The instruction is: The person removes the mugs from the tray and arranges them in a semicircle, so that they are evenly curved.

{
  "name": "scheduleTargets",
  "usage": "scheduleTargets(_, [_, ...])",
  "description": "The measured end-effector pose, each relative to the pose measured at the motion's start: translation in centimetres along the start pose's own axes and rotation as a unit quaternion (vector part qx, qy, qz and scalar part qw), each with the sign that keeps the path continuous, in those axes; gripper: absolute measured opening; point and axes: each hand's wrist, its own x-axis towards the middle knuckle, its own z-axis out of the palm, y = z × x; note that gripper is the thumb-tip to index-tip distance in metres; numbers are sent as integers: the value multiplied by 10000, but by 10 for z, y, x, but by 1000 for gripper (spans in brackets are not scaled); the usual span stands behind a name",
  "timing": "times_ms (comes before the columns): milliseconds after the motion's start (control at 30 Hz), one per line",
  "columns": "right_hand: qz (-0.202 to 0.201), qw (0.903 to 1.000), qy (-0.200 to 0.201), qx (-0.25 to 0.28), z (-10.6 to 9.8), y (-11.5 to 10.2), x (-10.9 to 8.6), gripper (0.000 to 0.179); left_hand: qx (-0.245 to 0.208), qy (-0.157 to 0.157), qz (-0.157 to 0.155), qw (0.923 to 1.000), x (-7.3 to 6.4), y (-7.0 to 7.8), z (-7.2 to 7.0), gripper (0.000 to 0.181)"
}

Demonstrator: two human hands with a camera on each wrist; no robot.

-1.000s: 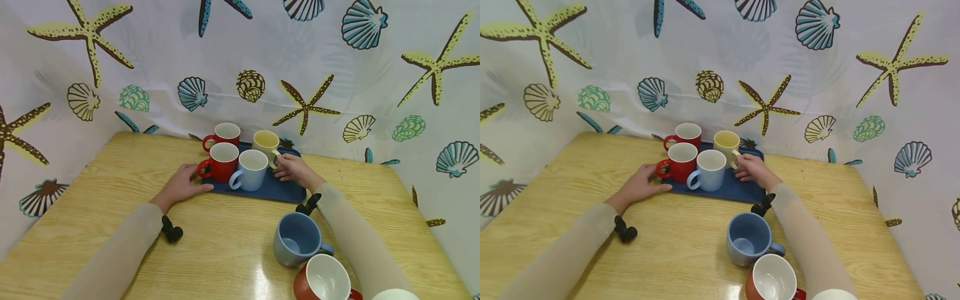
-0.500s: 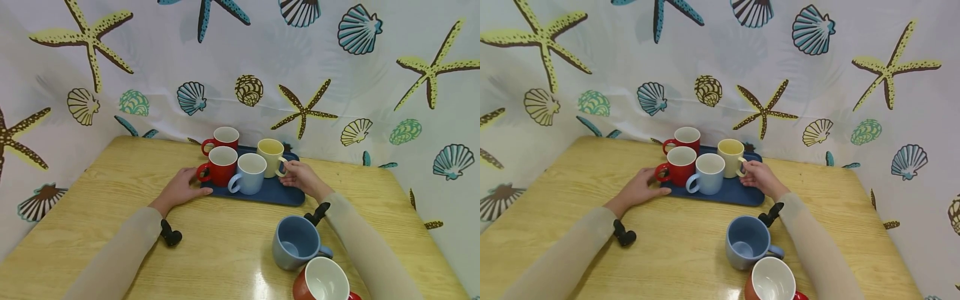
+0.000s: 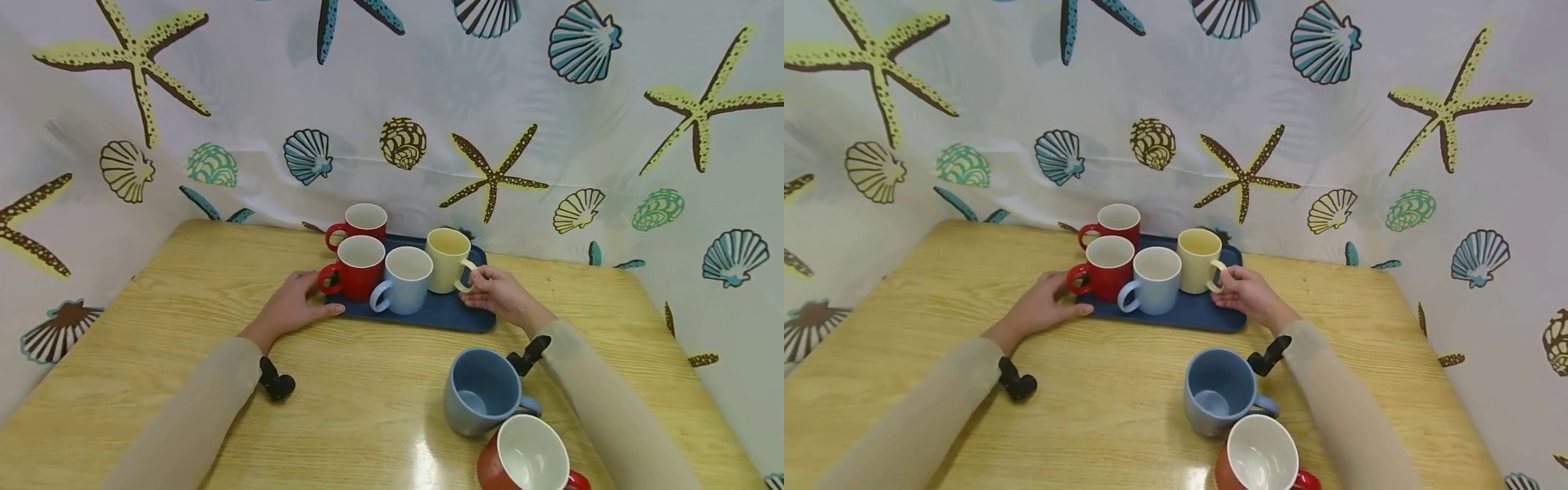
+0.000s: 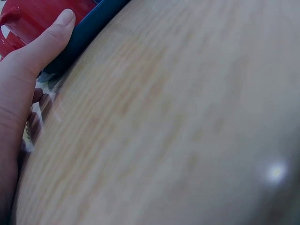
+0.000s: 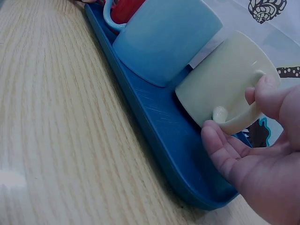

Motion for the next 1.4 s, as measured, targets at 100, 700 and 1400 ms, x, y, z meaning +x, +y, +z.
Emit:
scheduleTargets(100, [-51, 10000, -39, 25, -1, 0, -4, 20, 0, -15, 14, 10000, -1, 2, -2, 87])
scheduleTargets(700, [-315, 9987, -391, 7, -13, 1, -33, 16, -75, -62, -26, 9999, 0, 2, -5, 89])
scheduleTargets(1400, [-573, 9902, -1079, -684, -19, 9, -79, 19, -93, -57, 23, 9999, -2, 4, -3, 89])
